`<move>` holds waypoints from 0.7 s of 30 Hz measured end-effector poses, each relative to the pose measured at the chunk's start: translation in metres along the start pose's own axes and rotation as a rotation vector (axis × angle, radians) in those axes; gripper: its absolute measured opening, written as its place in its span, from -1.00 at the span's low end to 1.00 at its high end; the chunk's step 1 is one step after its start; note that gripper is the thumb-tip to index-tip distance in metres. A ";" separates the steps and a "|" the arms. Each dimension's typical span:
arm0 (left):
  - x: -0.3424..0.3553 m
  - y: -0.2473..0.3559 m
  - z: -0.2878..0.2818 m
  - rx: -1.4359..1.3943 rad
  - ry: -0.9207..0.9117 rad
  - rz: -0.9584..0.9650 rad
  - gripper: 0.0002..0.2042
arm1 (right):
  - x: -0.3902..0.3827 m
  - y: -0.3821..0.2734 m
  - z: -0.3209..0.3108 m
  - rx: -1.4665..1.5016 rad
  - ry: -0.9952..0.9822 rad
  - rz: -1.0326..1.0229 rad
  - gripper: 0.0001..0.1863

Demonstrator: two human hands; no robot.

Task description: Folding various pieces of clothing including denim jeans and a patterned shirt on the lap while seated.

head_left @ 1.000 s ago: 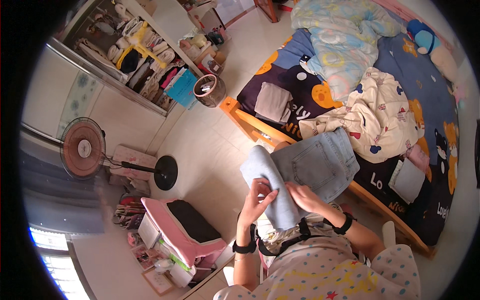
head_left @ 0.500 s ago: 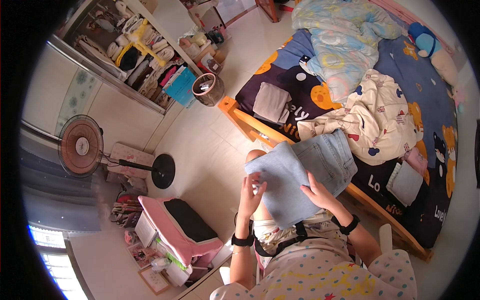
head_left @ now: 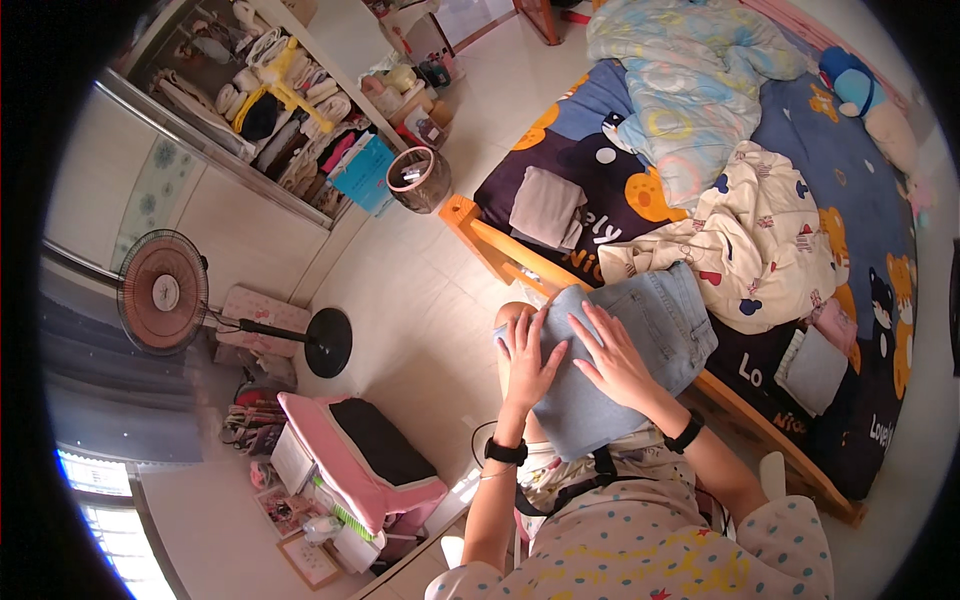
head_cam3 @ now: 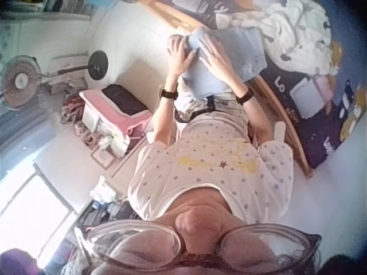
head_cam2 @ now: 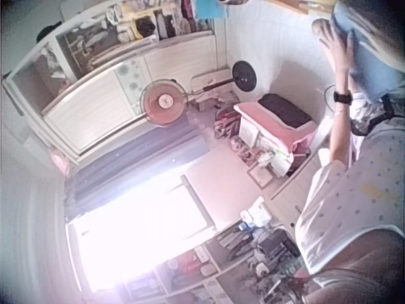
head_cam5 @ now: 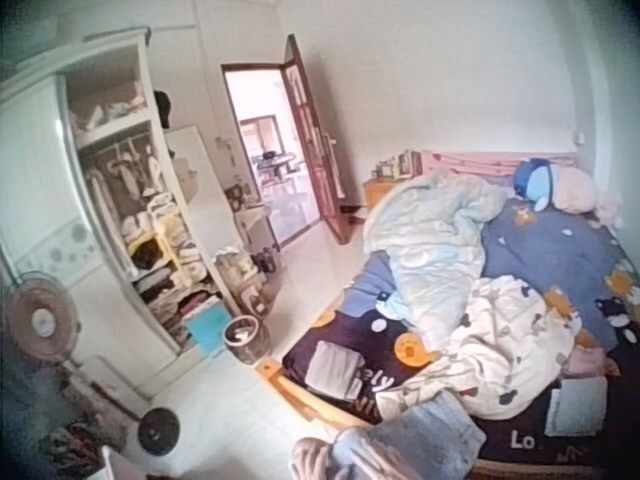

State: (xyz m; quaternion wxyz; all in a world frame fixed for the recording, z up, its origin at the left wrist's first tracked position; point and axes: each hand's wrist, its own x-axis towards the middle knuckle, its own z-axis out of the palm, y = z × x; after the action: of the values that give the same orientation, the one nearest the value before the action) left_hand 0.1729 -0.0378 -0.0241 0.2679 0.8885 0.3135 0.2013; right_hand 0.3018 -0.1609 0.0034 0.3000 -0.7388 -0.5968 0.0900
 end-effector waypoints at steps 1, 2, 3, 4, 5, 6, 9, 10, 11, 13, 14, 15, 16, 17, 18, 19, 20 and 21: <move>-0.001 0.000 0.004 0.065 -0.023 -0.009 -0.44 | 0.001 0.005 0.009 -0.013 -0.002 -0.013 -0.31; 0.000 0.000 0.008 0.128 -0.047 -0.015 -0.42 | 0.002 0.011 0.016 -0.029 -0.002 -0.024 -0.32; 0.001 -0.001 0.013 0.190 -0.071 -0.021 -0.40 | 0.002 0.017 0.021 -0.031 -0.004 -0.023 -0.32; 0.002 -0.001 0.017 0.241 -0.069 0.016 -0.38 | 0.002 0.021 0.023 -0.045 -0.008 0.001 -0.32; 0.002 -0.001 0.021 0.268 -0.061 0.021 -0.36 | 0.001 0.024 0.026 -0.060 -0.011 0.026 -0.33; 0.002 -0.003 0.022 0.267 -0.065 0.011 -0.35 | 0.001 0.026 0.029 -0.075 -0.015 0.028 -0.33; 0.004 -0.003 0.022 0.250 -0.081 -0.009 -0.34 | 0.003 0.026 0.031 -0.087 -0.015 0.011 -0.33; 0.003 -0.004 0.021 0.238 -0.092 -0.021 -0.33 | 0.003 0.026 0.031 -0.088 -0.015 0.011 -0.33; 0.004 -0.004 0.021 0.237 -0.091 -0.022 -0.33 | 0.003 0.026 0.031 -0.077 -0.005 0.009 -0.32; 0.003 -0.005 0.022 0.277 -0.094 -0.009 -0.32 | 0.003 0.025 0.030 -0.067 0.004 0.005 -0.32; 0.003 -0.005 0.023 0.277 -0.093 -0.011 -0.32 | 0.003 0.024 0.029 -0.070 0.005 0.006 -0.32; 0.002 -0.005 0.024 0.274 -0.086 -0.007 -0.32 | 0.002 0.022 0.026 -0.073 0.006 0.007 -0.31; 0.001 -0.006 0.024 0.273 -0.080 -0.005 -0.32 | -0.001 0.018 0.024 -0.072 0.005 0.005 -0.31; 0.001 -0.006 0.024 0.273 -0.080 -0.007 -0.32 | -0.006 0.013 0.020 -0.081 0.006 0.021 -0.32; 0.002 -0.006 0.025 0.268 -0.067 0.006 -0.33 | -0.011 0.009 0.018 -0.091 0.008 0.038 -0.32; 0.001 -0.004 0.024 0.264 -0.054 0.017 -0.33 | -0.018 0.004 0.017 -0.090 0.007 0.036 -0.32; 0.000 -0.004 0.023 0.264 -0.053 0.015 -0.33 | -0.025 0.000 0.016 -0.093 0.000 0.064 -0.32; -0.001 -0.003 0.021 0.275 -0.057 0.004 -0.33 | -0.030 -0.003 0.017 -0.096 -0.006 0.092 -0.32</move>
State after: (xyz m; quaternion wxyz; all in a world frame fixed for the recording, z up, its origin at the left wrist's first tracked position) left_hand 0.1822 -0.0435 -0.0423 0.1520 0.9228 0.3286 0.1318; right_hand 0.2832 -0.1831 -0.0152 0.2577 -0.7788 -0.5667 0.0773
